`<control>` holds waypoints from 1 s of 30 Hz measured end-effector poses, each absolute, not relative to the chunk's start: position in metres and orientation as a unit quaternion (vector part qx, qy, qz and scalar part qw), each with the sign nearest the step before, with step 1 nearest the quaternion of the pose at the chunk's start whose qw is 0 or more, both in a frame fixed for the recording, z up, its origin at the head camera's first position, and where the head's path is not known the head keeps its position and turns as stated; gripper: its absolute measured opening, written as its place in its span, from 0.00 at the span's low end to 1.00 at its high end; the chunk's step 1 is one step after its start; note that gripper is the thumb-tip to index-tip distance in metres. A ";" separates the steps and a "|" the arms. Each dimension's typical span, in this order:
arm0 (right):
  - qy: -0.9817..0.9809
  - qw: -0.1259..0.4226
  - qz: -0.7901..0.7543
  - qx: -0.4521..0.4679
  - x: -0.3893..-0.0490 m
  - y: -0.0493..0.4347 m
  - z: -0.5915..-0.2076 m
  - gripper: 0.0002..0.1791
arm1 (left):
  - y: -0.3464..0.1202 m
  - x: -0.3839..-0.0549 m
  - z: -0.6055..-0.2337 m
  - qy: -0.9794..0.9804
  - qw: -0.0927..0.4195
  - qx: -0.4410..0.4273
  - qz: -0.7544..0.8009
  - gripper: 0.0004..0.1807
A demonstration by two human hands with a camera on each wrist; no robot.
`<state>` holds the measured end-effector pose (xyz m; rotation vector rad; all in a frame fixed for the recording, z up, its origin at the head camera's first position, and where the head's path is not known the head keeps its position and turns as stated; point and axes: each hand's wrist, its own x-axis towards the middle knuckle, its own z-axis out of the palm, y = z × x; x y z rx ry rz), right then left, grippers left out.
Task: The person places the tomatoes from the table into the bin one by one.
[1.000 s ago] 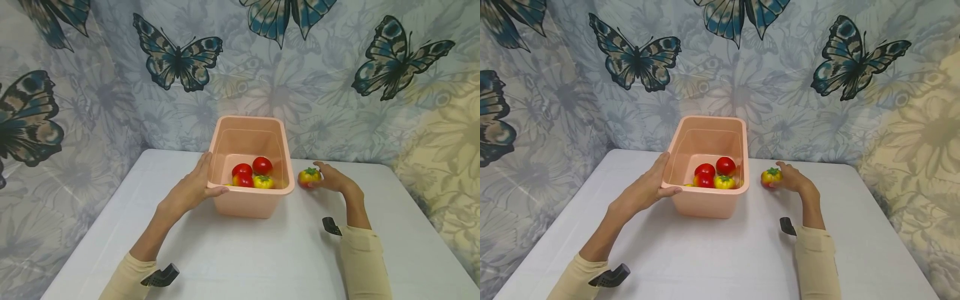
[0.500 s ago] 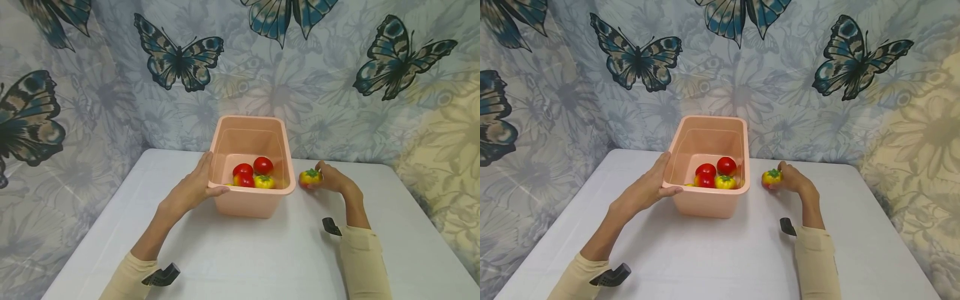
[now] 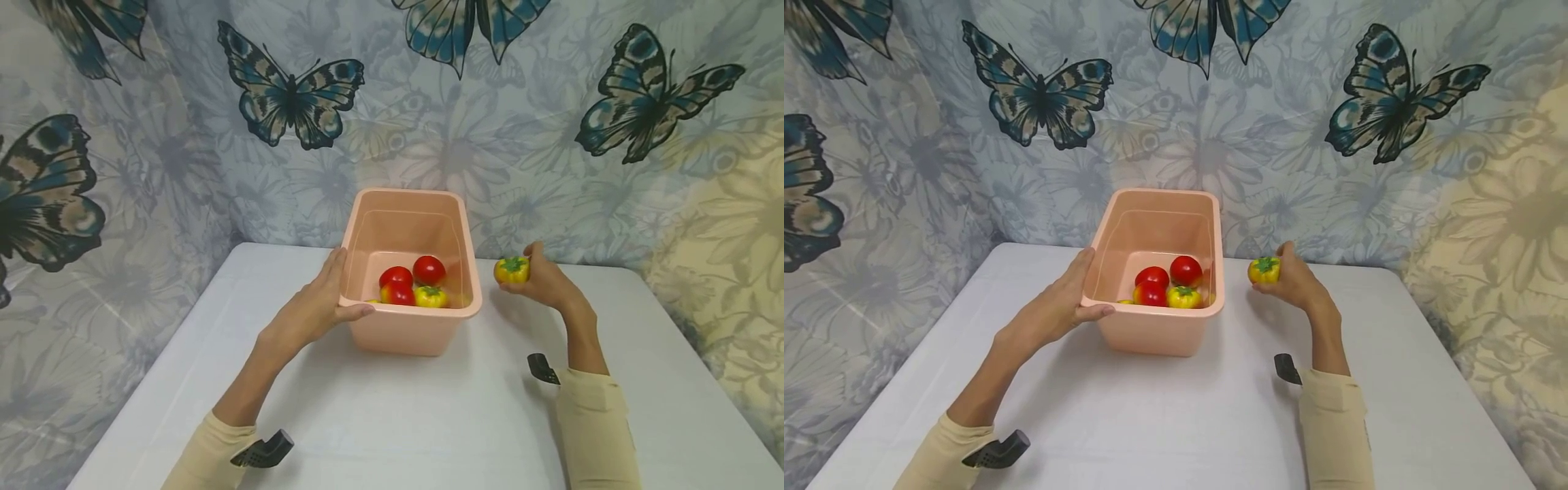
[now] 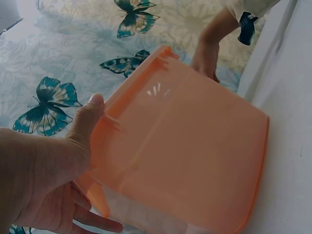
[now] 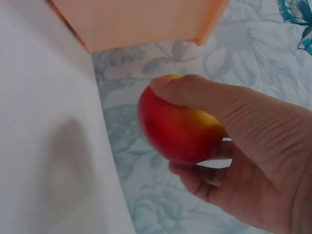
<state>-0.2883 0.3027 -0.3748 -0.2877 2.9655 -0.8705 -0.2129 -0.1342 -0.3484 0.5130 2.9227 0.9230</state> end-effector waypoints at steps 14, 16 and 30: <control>0.938 -0.151 -0.311 -0.024 -0.276 0.289 -0.354 0.43 | -0.134 -0.212 -0.348 0.941 0.015 0.168 0.294 0.68; 0.936 -0.162 -0.314 -0.014 -0.273 0.286 -0.351 0.43 | -0.134 -0.212 -0.348 0.941 0.016 0.168 0.294 0.69; 0.903 -0.222 -0.358 -0.080 -0.250 0.254 -0.322 0.34 | -0.135 -0.212 -0.349 0.942 0.020 0.162 0.292 0.69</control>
